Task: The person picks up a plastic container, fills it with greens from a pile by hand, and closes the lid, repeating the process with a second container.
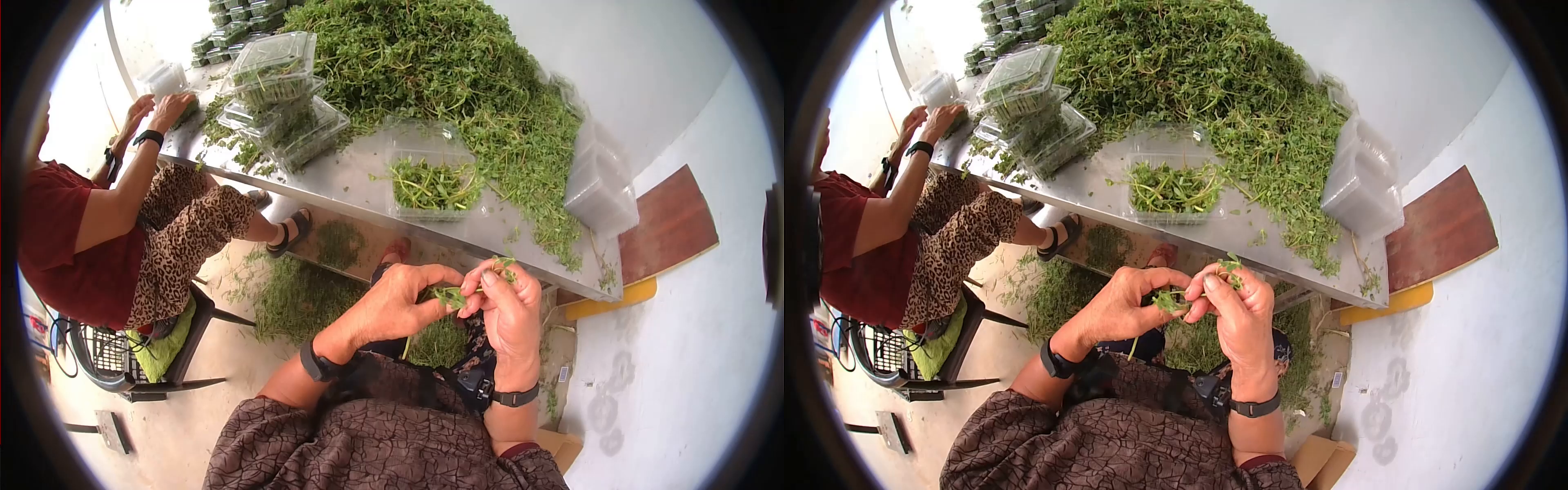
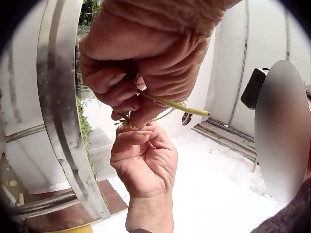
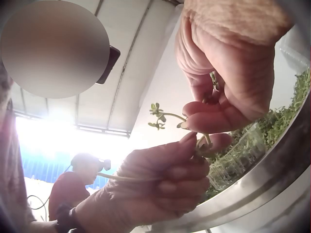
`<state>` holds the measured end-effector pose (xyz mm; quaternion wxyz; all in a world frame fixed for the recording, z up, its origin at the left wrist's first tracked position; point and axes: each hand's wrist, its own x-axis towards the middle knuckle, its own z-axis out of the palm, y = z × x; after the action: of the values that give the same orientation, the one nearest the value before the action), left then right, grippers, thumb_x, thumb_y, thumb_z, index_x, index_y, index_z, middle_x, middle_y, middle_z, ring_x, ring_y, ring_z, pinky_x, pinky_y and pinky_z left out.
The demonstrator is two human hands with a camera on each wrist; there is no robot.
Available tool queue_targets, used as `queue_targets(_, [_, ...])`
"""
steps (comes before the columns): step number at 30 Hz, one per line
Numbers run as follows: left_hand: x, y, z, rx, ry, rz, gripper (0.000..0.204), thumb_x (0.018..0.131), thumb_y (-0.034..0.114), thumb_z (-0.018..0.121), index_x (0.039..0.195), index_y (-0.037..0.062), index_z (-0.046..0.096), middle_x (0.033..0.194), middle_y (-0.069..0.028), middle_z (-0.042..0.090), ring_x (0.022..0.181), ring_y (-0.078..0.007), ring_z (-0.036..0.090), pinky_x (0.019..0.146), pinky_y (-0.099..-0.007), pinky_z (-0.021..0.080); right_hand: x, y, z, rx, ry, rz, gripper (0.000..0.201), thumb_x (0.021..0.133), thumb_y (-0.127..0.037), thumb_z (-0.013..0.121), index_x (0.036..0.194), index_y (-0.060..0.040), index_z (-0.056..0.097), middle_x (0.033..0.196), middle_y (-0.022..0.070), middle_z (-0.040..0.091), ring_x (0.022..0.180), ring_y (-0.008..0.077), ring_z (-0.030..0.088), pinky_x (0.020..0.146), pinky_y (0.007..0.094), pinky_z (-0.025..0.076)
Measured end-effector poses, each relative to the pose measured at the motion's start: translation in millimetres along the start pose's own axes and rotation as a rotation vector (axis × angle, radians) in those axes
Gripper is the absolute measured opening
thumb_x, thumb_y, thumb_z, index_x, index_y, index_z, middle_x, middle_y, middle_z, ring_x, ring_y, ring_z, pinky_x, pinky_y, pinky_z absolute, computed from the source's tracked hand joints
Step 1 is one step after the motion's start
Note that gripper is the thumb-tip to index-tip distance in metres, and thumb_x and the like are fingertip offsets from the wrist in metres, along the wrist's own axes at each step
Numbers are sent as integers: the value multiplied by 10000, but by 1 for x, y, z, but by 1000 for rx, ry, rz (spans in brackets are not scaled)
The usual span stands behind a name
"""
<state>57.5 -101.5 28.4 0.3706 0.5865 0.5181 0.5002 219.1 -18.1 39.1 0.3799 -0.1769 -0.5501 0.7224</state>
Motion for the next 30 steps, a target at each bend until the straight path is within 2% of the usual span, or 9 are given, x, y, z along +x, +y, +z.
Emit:
queue_targets(7, [-4, 7, -2, -147, 119, -56, 354, 777, 108, 732, 1112, 24, 658, 918, -19, 669, 793, -51, 567, 699, -228, 469, 0, 6, -1, -80, 70, 15, 144, 940, -63, 518, 941, 46, 612, 805, 96, 640, 597, 133, 611, 563, 248, 516])
queue_targets(13, [-5, -6, 3, -170, 164, 117, 180, 891, 133, 633, 1018, 12, 673, 802, -14, 644, 691, -49, 544, 614, -210, 437, -1, 6, 3, -157, 90, 6, 140, 935, -64, 532, 937, 49, 614, 769, 88, 639, 586, 123, 610, 567, 247, 510])
queue_targets(15, [-6, 0, 3, -323, 191, -18, 194, 953, 179, 563, 921, 11, 654, 703, -10, 590, 572, -52, 488, 520, -199, 382, -1, 4, 1, -128, 67, 64, 144, 935, -65, 534, 916, 49, 619, 755, 86, 632, 564, 122, 602, 556, 245, 516])
queue_targets(19, [-5, 3, 0, -425, 243, -57, 247, 983, 215, 514, 842, 31, 602, 630, 14, 505, 496, -53, 410, 460, -194, 321, -2, -2, -1, -44, 43, 62, 146, 932, -70, 545, 906, 49, 625, 747, 87, 626, 538, 113, 584, 523, 251, 524])
queue_targets(22, [0, 0, -19, -725, 442, 79, 254, 1003, 225, 458, 839, 48, 537, 590, 43, 413, 478, -45, 326, 438, -199, 266, -2, -9, -9, 77, 53, 74, 140, 925, -74, 568, 914, 52, 629, 724, 90, 620, 511, 91, 558, 485, 263, 530])
queue_targets(25, [9, 17, -34, -645, 639, 119, 241, 1019, 210, 430, 872, 51, 535, 603, 35, 421, 482, -43, 323, 446, -197, 270, 3, -10, -10, -3, 112, -69, 142, 928, -72, 564, 918, 55, 629, 728, 96, 622, 524, 97, 570, 499, 264, 532])
queue_targets(27, [19, 23, -41, -660, 644, 145, 222, 1025, 206, 416, 916, 50, 532, 652, 27, 462, 517, -42, 367, 462, -191, 281, 9, -15, -9, -35, 105, -107, 143, 934, -71, 557, 926, 52, 629, 767, 106, 633, 561, 105, 591, 532, 261, 535])
queue_targets(29, [38, 31, -43, -572, 734, 305, 200, 1026, 203, 413, 978, 48, 529, 737, 12, 508, 593, -56, 436, 504, -190, 325, 15, -18, -6, -72, 126, -144, 144, 940, -69, 547, 929, 48, 630, 808, 109, 644, 598, 112, 607, 569, 254, 532])
queue_targets(30, [47, 30, -44, -544, 712, 388, 196, 1027, 193, 402, 1048, 44, 528, 822, -13, 542, 699, -86, 499, 602, -211, 392, 17, -17, -5, -86, 140, -136, 145, 942, -74, 548, 938, 46, 629, 826, 106, 649, 610, 117, 609, 592, 259, 532])
